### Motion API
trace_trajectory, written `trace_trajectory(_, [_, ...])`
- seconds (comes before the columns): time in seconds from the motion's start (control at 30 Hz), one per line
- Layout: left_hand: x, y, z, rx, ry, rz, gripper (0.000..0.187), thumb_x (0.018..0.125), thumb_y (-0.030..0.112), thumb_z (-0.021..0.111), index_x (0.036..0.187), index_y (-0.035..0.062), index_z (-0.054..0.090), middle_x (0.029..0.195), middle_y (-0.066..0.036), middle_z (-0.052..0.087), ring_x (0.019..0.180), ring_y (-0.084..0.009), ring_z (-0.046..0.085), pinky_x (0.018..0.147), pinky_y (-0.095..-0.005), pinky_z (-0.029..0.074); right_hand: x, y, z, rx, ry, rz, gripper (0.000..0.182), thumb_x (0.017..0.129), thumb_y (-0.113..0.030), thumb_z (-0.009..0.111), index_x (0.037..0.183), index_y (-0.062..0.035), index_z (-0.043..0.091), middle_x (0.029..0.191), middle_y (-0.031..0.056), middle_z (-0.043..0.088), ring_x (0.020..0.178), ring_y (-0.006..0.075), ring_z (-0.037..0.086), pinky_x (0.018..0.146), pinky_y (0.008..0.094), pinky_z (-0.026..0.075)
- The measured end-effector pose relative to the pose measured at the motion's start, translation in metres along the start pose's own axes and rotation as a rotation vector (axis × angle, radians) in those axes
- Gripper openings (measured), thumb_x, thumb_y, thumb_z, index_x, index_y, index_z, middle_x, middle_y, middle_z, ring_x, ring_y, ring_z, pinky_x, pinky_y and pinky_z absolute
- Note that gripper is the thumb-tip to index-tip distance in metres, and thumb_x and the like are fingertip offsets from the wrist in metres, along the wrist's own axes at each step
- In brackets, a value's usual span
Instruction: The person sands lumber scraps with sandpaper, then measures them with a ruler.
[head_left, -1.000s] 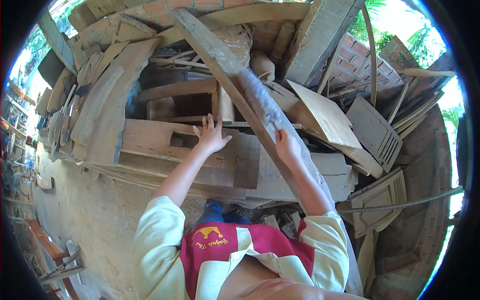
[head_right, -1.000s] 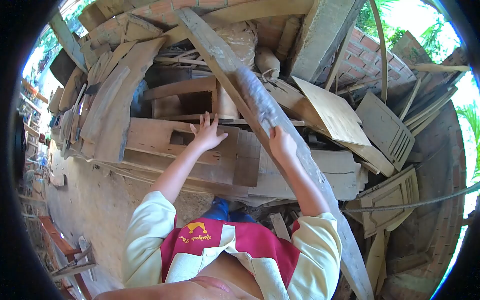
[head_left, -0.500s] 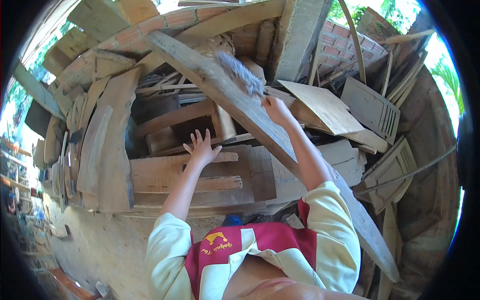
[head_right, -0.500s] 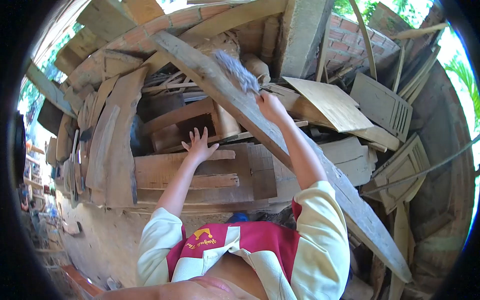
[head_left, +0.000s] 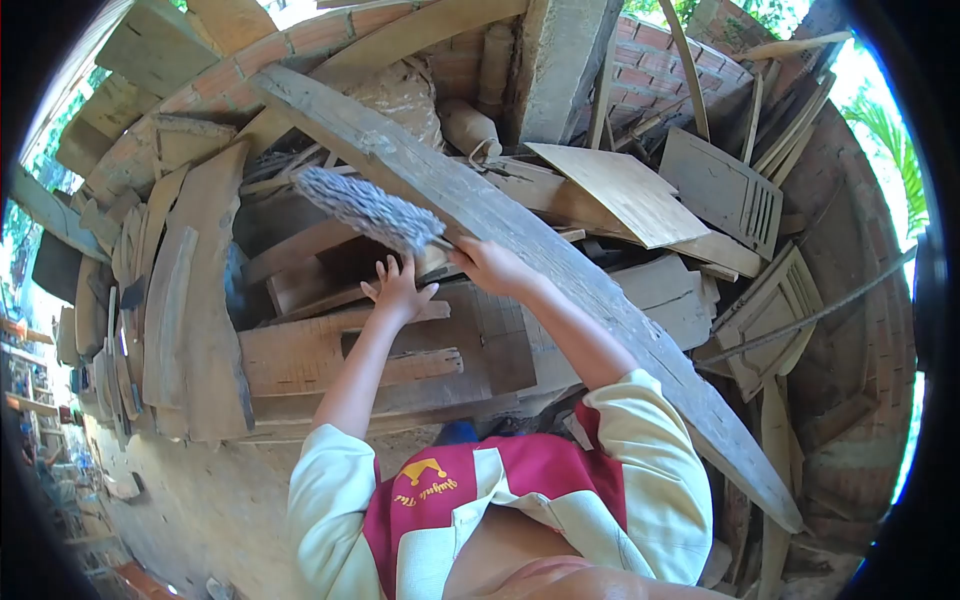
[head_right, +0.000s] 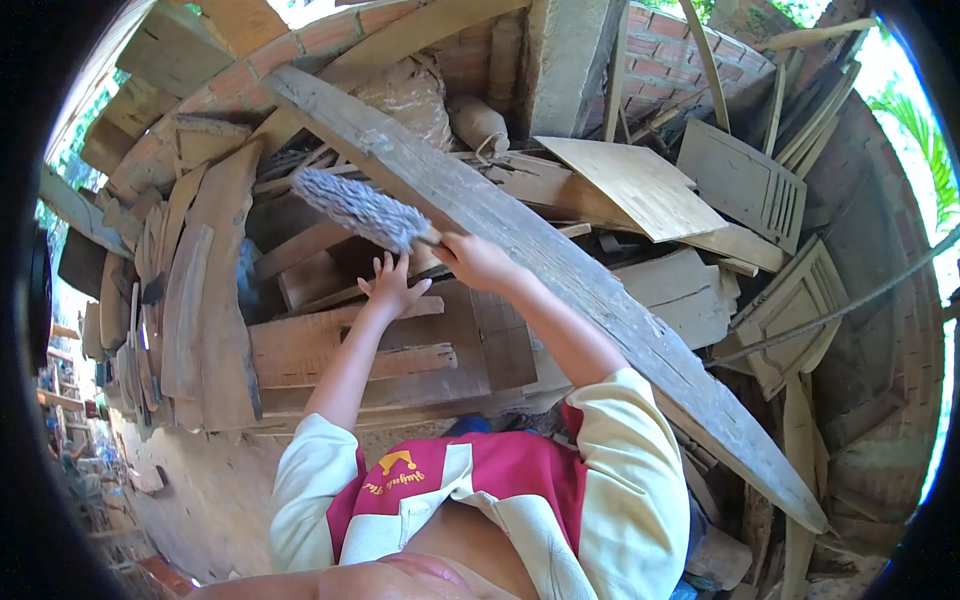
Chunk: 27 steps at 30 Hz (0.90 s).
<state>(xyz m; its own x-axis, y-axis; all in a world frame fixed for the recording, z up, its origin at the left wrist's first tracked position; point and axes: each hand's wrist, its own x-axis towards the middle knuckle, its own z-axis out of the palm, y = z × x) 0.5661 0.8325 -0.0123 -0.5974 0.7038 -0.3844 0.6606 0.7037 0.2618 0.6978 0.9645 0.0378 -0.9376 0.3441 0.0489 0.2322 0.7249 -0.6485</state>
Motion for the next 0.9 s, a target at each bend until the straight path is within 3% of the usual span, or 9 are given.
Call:
trace_trajectory(0.1, [-0.009,0.007,0.006,-0.031,-0.082,0.061,0.077,0.076,0.053,0.051,0.138,0.0227,0.017,0.144,-0.01,0.013,0.133,-0.0298,0.008,0.095,-0.0652,0.001,-0.057,0.009,0.006,0.082,-0.071,0.078,0.03,0.086,-0.033,0.047,0.085,-0.0036,0.055,0.077,0.0206,0.059,0.073,0.0388,0.056,0.064,0.0443,0.043])
trace_trajectory(0.13, [-0.015,0.003,0.02,0.03,0.056,0.102,0.068,0.077,0.042,0.054,0.136,0.0234,0.025,0.143,-0.007,0.018,0.132,-0.0282,0.012,0.094,-0.067,0.0,-0.082,0.011,0.008,0.083,-0.134,0.149,0.031,0.086,-0.033,0.049,0.084,-0.0024,0.055,0.075,0.0208,0.059,0.072,0.0393,0.055,0.063,0.0439,0.043])
trace_trajectory(0.27, [-0.038,-0.015,0.029,0.015,0.229,0.001,0.056,0.075,0.028,0.061,0.126,0.0151,0.042,0.138,-0.01,0.03,0.129,-0.03,0.022,0.091,-0.0704,0.001,-0.165,0.032,0.033,0.211,-0.054,0.349,0.034,0.085,-0.034,0.05,0.083,-0.0004,0.054,0.072,0.0218,0.058,0.071,0.04,0.055,0.061,0.0431,0.042])
trace_trajectory(0.37, [-0.059,-0.014,0.03,-0.032,0.278,-0.081,0.058,0.076,0.039,0.06,0.125,0.0112,0.044,0.134,-0.014,0.035,0.129,-0.0292,0.023,0.091,-0.0702,0.001,-0.209,0.042,0.051,0.319,0.054,0.478,0.037,0.084,-0.037,0.051,0.083,0.0006,0.053,0.07,0.0229,0.057,0.07,0.0404,0.055,0.06,0.0429,0.042])
trace_trajectory(0.47, [-0.075,-0.011,0.029,-0.046,0.329,-0.078,0.057,0.076,0.041,0.059,0.123,0.0114,0.047,0.136,-0.015,0.032,0.129,-0.0297,0.023,0.092,-0.07,0.002,-0.233,0.057,0.079,0.096,0.138,0.603,0.036,0.083,-0.036,0.053,0.084,0.0006,0.055,0.072,0.0219,0.058,0.067,0.0394,0.057,0.059,0.0436,0.043])
trace_trajectory(0.5, [-0.079,-0.01,0.03,-0.053,0.361,-0.084,0.057,0.076,0.041,0.06,0.123,0.0113,0.047,0.136,-0.015,0.031,0.129,-0.0298,0.023,0.091,-0.0702,0.002,-0.235,0.059,0.087,0.034,0.121,0.666,0.037,0.084,-0.037,0.049,0.088,-0.0009,0.055,0.079,0.0227,0.06,0.075,0.0412,0.057,0.065,0.047,0.044])
trace_trajectory(0.67, [-0.109,-0.002,0.047,-0.035,0.361,-0.212,0.056,0.076,0.04,0.06,0.122,0.0114,0.048,0.139,-0.016,0.026,0.129,-0.0295,0.023,0.09,-0.0717,0.004,-0.223,0.064,0.121,0.104,0.121,0.665,0.037,0.083,-0.032,0.048,0.101,-0.0001,0.047,0.082,0.0254,0.059,0.08,0.043,0.055,0.069,0.0484,0.044])
trace_trajectory(0.77, [-0.133,0.002,0.062,-0.067,0.399,-0.23,0.052,0.078,0.039,0.06,0.12,0.0114,0.05,0.136,-0.016,0.031,0.13,-0.0289,0.022,0.091,-0.07,0.001,-0.218,0.056,0.136,0.133,-0.028,0.565,0.038,0.08,-0.029,0.05,0.102,0.0012,0.045,0.083,0.027,0.058,0.08,0.0435,0.055,0.07,0.0483,0.044])
trace_trajectory(0.9, [-0.149,-0.012,0.084,-0.138,0.515,-0.184,0.045,0.077,0.037,0.059,0.112,0.0095,0.055,0.134,-0.015,0.035,0.129,-0.0297,0.024,0.09,-0.0713,0.003,-0.223,0.058,0.157,0.147,-0.064,0.454,0.035,0.078,-0.028,0.052,0.095,0.0019,0.046,0.084,0.0258,0.059,0.079,0.0421,0.056,0.069,0.0482,0.045])
